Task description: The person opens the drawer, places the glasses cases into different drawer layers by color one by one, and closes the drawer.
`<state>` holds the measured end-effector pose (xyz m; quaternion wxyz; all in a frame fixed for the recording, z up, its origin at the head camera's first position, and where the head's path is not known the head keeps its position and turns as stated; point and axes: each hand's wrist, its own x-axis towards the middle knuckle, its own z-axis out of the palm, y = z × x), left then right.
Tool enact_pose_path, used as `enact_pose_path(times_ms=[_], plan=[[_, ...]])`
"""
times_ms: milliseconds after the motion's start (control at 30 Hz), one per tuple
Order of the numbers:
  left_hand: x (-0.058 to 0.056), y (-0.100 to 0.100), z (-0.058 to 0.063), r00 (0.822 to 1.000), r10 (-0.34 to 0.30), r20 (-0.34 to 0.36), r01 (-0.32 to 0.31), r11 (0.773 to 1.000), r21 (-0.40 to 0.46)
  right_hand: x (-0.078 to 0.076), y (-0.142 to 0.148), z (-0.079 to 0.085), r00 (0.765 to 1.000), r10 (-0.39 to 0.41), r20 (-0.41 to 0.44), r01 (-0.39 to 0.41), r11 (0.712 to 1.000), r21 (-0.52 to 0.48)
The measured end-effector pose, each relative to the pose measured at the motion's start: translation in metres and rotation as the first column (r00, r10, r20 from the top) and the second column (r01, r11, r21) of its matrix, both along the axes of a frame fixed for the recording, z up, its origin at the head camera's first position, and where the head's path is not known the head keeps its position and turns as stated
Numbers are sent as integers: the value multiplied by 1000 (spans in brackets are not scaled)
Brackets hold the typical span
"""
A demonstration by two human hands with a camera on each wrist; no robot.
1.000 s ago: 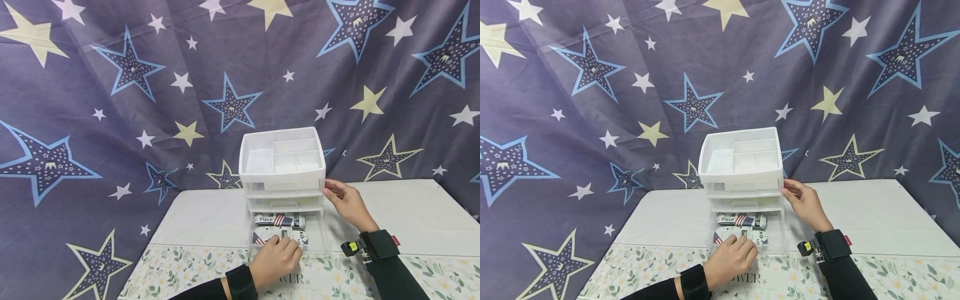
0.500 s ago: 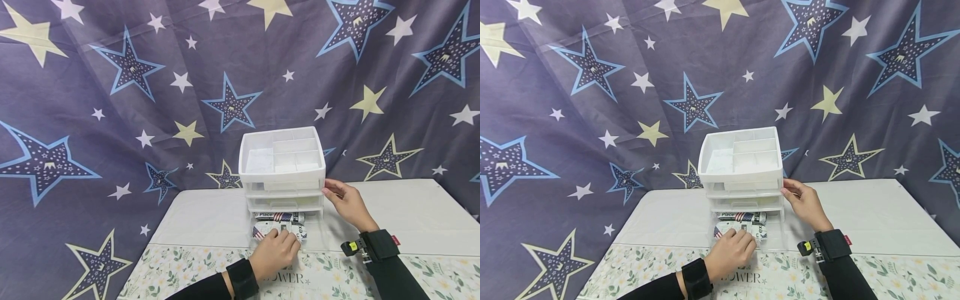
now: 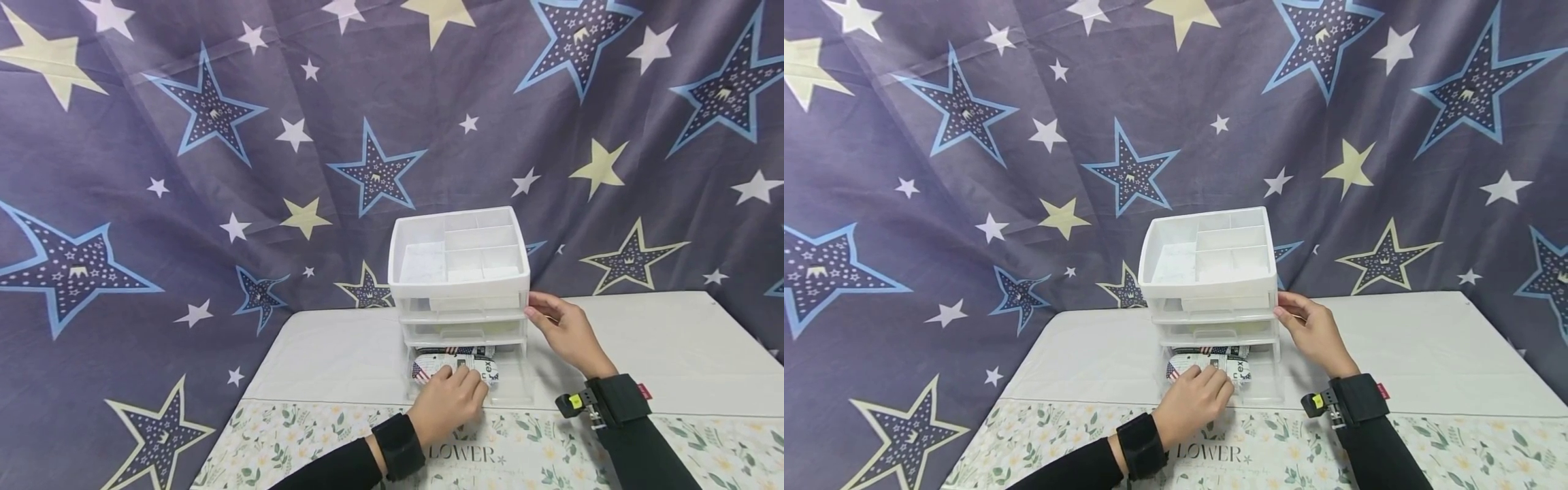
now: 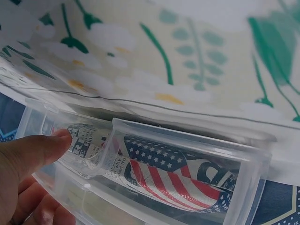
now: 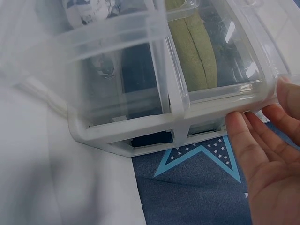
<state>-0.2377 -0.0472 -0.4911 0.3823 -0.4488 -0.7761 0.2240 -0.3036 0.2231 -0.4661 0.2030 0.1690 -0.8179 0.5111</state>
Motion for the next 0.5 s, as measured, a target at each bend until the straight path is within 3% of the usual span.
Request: enact_pose_path(times_ms=[233,500], plan=[[-6,2,-1,1000,15,-7,-15,1000,-1,0,0,1,1000,-2,-3,2,1000,7],[-10,4,0,998,48,34,-47,999,-14,1,0,1,1000,-4,10,4,1000,11]])
